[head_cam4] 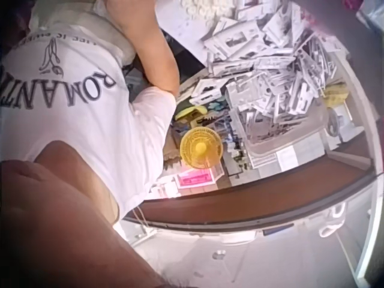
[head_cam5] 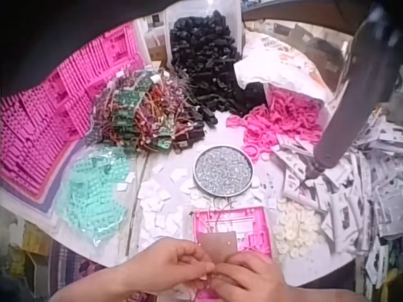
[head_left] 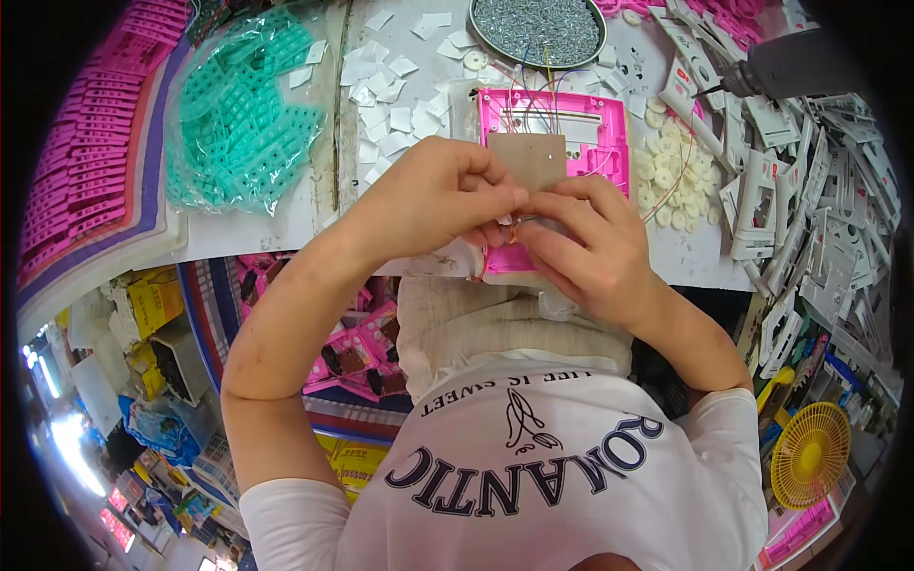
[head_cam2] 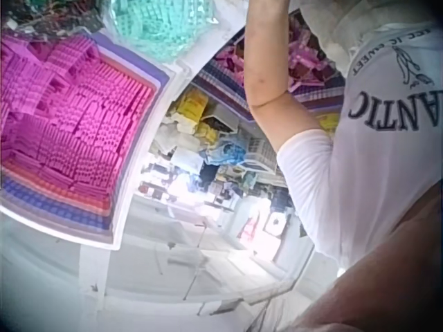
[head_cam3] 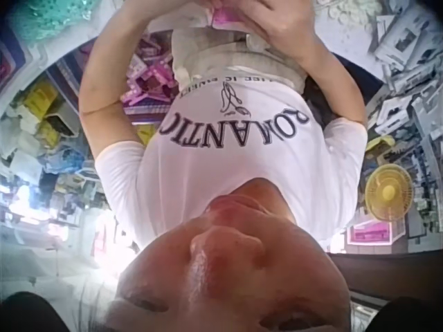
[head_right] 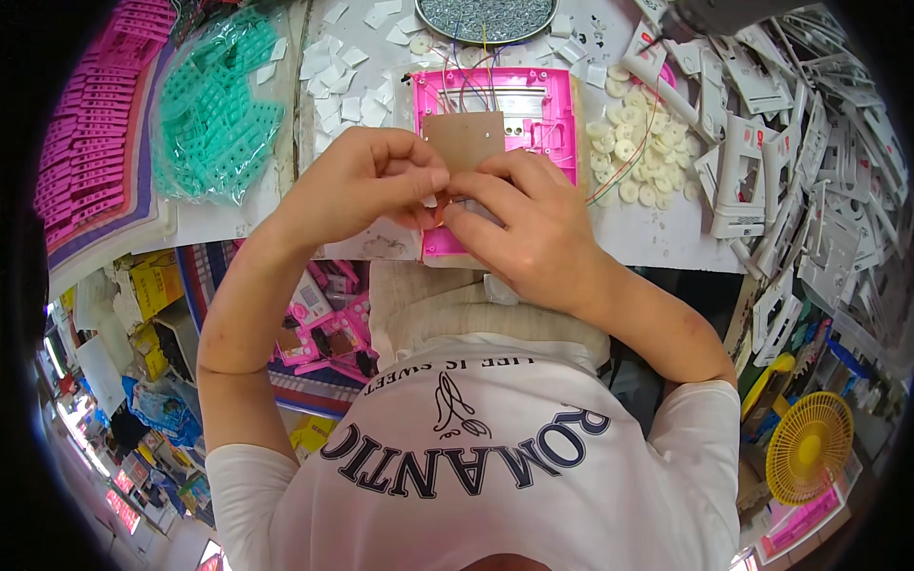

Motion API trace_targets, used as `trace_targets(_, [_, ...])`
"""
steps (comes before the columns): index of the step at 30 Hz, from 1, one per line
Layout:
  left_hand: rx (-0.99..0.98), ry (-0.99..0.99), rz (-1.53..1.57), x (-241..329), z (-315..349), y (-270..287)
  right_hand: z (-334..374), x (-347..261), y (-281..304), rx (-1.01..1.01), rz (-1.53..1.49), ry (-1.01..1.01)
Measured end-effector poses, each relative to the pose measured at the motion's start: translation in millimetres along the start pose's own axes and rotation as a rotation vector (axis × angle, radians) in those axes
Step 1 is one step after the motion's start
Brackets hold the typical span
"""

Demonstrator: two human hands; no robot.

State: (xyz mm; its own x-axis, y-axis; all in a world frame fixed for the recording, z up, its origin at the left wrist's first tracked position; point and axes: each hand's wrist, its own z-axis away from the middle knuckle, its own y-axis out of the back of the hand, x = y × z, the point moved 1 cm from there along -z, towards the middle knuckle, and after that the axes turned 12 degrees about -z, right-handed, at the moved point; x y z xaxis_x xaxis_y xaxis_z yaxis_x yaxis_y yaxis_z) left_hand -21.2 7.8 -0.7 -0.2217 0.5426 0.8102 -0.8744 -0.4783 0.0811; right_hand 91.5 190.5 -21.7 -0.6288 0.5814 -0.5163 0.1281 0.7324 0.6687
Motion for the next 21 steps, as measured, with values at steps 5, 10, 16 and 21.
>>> trace_targets(5, [0.176,-0.424,-0.516,-3.4,1.1,-9.2,0.0,-3.0,1.1,-0.093,0.059,-0.020])
trace_targets(10, [0.414,-0.798,-0.848,-22.3,-5.0,-22.8,3.4,-3.5,-7.7,-0.144,0.090,-0.055])
trace_targets(16, [0.441,-0.844,-0.826,-29.8,-8.9,-26.0,1.3,-4.7,-5.2,-0.266,0.110,-0.079])
trace_targets(21, [0.445,-0.815,-0.760,-28.4,-10.6,-24.5,-0.2,-9.8,10.5,-0.408,0.096,-0.092])
